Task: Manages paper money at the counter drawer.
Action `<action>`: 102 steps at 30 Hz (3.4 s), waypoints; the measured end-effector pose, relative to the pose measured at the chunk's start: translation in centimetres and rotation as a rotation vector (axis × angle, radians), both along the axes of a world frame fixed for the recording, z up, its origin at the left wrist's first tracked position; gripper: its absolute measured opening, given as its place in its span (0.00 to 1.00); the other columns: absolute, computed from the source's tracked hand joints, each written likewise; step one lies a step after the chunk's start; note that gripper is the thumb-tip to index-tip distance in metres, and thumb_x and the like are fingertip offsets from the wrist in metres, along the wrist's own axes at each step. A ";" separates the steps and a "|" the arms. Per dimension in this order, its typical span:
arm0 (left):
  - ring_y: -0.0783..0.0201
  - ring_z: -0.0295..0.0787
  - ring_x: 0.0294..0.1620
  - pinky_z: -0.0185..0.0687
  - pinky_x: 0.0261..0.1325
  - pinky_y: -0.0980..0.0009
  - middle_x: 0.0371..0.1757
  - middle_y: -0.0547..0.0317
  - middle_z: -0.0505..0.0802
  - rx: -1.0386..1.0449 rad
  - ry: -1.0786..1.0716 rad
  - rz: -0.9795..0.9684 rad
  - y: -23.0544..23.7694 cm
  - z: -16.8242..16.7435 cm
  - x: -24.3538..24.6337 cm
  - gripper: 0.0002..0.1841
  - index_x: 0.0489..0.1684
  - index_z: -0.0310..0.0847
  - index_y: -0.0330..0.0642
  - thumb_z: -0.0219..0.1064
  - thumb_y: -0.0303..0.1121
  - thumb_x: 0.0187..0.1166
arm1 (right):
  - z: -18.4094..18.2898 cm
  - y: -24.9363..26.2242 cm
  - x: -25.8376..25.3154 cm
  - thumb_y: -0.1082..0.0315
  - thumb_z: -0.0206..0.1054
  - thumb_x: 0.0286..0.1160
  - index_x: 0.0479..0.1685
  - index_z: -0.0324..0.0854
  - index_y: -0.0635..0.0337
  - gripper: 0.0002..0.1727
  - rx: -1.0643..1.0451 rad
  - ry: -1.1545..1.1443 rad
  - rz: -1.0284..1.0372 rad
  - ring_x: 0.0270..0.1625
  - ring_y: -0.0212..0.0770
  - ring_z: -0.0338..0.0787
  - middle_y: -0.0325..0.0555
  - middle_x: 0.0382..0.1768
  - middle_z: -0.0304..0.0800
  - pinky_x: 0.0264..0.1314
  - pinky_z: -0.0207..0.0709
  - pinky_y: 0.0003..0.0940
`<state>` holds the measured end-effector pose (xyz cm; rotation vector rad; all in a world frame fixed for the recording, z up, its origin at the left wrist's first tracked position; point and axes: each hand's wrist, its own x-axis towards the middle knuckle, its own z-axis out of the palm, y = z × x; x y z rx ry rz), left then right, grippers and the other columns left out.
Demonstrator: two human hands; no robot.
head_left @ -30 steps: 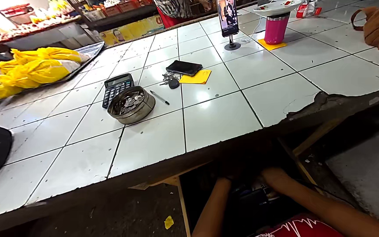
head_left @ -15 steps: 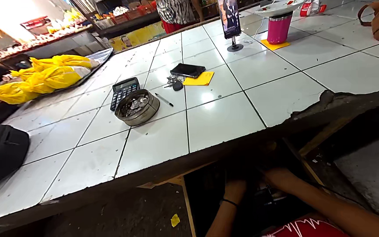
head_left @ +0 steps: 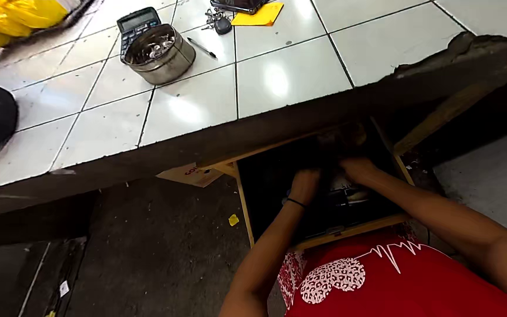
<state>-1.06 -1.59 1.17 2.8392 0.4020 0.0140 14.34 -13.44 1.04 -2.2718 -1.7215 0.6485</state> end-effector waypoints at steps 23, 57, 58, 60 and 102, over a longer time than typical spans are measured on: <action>0.40 0.57 0.89 0.53 0.87 0.44 0.88 0.37 0.64 -0.735 -0.296 0.431 1.9 -1.4 7.2 0.38 0.88 0.56 0.36 0.69 0.41 0.82 | 2.0 -0.9 -1.2 0.65 0.54 0.91 0.59 0.87 0.68 0.18 -0.202 0.063 -0.040 0.68 0.69 0.85 0.67 0.58 0.90 0.70 0.72 0.68; 0.37 0.70 0.82 0.62 0.83 0.42 0.78 0.34 0.78 -0.243 0.055 0.133 1.8 6.5 1.3 0.27 0.80 0.71 0.31 0.62 0.38 0.85 | 8.9 -3.5 -3.2 0.64 0.58 0.90 0.61 0.86 0.66 0.17 -0.396 0.107 0.209 0.68 0.66 0.85 0.63 0.64 0.87 0.68 0.72 0.67; 0.36 0.65 0.85 0.58 0.85 0.41 0.83 0.33 0.73 -0.280 0.069 0.148 1.8 6.0 2.1 0.31 0.84 0.65 0.29 0.63 0.38 0.85 | 8.8 -3.8 -3.3 0.65 0.58 0.90 0.61 0.86 0.66 0.17 -0.383 0.109 0.208 0.67 0.66 0.85 0.63 0.63 0.87 0.68 0.73 0.67; 0.40 0.59 0.89 0.56 0.86 0.42 0.88 0.38 0.67 -0.381 0.083 0.161 1.6 5.0 3.5 0.34 0.89 0.56 0.34 0.61 0.38 0.86 | 8.5 -4.1 -3.5 0.64 0.58 0.90 0.62 0.86 0.65 0.17 -0.370 0.095 0.197 0.68 0.65 0.85 0.62 0.64 0.87 0.68 0.73 0.66; 0.35 0.85 0.69 0.77 0.70 0.40 0.64 0.37 0.90 -0.202 -0.378 -0.009 -2.5 2.6 -0.7 0.12 0.47 0.93 0.35 0.67 0.32 0.76 | 2.7 -0.9 -0.3 0.48 0.51 0.91 0.82 0.76 0.56 0.30 0.269 -0.117 -0.066 0.84 0.56 0.76 0.52 0.83 0.76 0.84 0.68 0.59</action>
